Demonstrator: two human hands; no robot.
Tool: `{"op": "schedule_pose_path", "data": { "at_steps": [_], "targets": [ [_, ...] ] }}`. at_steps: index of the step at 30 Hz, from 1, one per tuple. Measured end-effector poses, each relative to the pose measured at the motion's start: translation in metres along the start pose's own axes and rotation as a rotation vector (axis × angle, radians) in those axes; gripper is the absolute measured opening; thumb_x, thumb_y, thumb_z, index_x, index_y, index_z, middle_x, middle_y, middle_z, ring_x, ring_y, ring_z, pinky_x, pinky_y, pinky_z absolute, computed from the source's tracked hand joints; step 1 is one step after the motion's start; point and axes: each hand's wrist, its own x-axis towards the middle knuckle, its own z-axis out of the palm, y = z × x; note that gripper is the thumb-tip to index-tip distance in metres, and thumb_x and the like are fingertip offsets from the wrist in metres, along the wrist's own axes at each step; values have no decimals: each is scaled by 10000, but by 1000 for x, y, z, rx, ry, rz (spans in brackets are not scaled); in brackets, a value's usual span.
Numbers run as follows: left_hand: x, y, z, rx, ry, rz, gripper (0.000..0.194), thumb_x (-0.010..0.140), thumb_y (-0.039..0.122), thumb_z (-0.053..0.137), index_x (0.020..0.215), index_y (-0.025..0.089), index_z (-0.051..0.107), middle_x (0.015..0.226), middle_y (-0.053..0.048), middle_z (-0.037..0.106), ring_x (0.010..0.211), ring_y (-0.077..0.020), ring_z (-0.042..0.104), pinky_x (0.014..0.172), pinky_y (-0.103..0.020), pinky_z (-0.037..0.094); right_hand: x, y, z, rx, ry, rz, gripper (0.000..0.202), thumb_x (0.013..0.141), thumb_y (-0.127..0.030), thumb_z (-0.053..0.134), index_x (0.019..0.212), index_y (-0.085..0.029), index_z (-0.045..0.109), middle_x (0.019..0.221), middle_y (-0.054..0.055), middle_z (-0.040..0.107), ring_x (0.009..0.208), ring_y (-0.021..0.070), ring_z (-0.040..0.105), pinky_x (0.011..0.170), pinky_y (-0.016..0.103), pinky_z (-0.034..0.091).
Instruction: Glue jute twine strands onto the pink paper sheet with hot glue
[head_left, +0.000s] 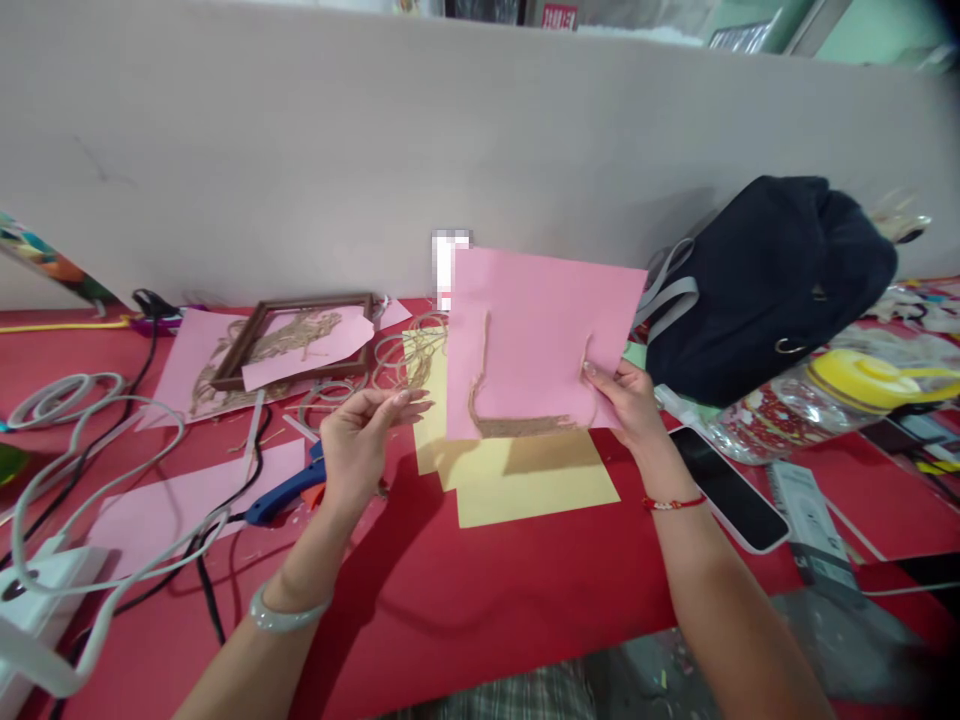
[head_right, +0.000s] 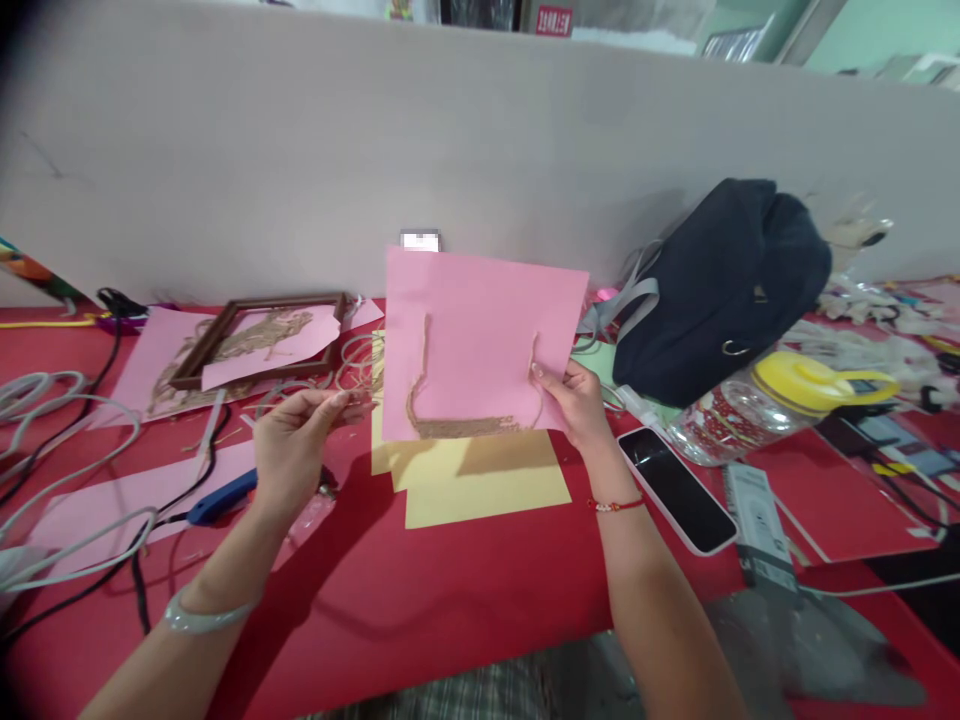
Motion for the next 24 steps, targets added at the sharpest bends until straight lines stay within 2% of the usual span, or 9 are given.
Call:
{"op": "schedule_pose_path", "data": {
  "at_steps": [7, 11, 12, 14, 16, 17, 19, 21, 24],
  "targets": [
    [22, 7, -26, 58, 190, 108, 380, 759, 490, 892, 802, 180, 677, 683, -23, 773, 591, -201, 771, 587, -281, 659, 3, -2, -6, -1, 34, -21, 447, 586, -492, 1005, 902, -259, 792, 882, 35, 829, 805, 229, 758, 821, 396, 610],
    [28, 1, -34, 141, 185, 122, 347, 831, 511, 827, 820, 185, 708, 705, -33, 769, 630, -205, 772, 612, -292, 661, 2, 2, -3, -38, 9, -34, 393, 655, -499, 968, 925, -277, 789, 906, 32, 829, 839, 236, 763, 830, 404, 609],
    [30, -3, -34, 153, 158, 126, 340, 850, 512, 808, 865, 181, 730, 784, -55, 796, 709, -218, 796, 670, -306, 675, 1, 3, -2, -46, 2, -40, 377, 670, -502, 957, 924, -281, 786, 909, 32, 828, 847, 237, 765, 830, 402, 609],
    [32, -10, -32, 179, 80, 182, 391, 834, 490, 834, 1066, 184, 759, 1128, -115, 823, 996, -254, 816, 855, -339, 679, 0, 5, 1, -49, -9, -37, 372, 674, -506, 951, 921, -282, 785, 921, 33, 829, 856, 234, 768, 831, 392, 609],
    [33, -15, -27, 187, 8, 253, 635, 790, 485, 890, 1335, 226, 692, 1470, -148, 694, 1260, -276, 735, 1006, -361, 633, -2, 6, 4, -48, -19, -24, 391, 651, -513, 962, 911, -275, 791, 932, 38, 833, 850, 231, 767, 827, 384, 609],
    [32, -17, -24, 175, -32, 248, 724, 798, 519, 888, 1422, 244, 644, 1527, -154, 652, 1306, -273, 708, 1039, -365, 611, -2, 6, 5, -48, -25, -15, 400, 637, -514, 971, 903, -273, 795, 935, 39, 835, 843, 228, 764, 825, 379, 609],
    [26, -18, -16, 124, -134, 132, 686, 890, 669, 765, 1388, 206, 675, 1363, -175, 741, 1173, -260, 755, 998, -370, 614, -4, 5, 8, -47, -32, 3, 406, 616, -516, 986, 881, -269, 802, 933, 38, 839, 820, 218, 756, 814, 369, 609],
    [15, -16, -8, 89, -239, -18, 691, 954, 796, 584, 1090, 148, 783, 984, -154, 807, 879, -242, 776, 863, -361, 630, -6, 5, 12, -52, -34, 18, 413, 604, -528, 993, 853, -262, 800, 920, 37, 840, 796, 211, 746, 788, 361, 607],
    [-1, -11, 4, 156, -345, -98, 674, 917, 804, 631, 749, 160, 740, 706, -79, 721, 664, -199, 671, 681, -306, 575, -9, 9, 18, -75, -52, 32, 449, 592, -563, 995, 829, -246, 784, 885, 36, 832, 766, 208, 734, 735, 345, 591]
  ]
}}
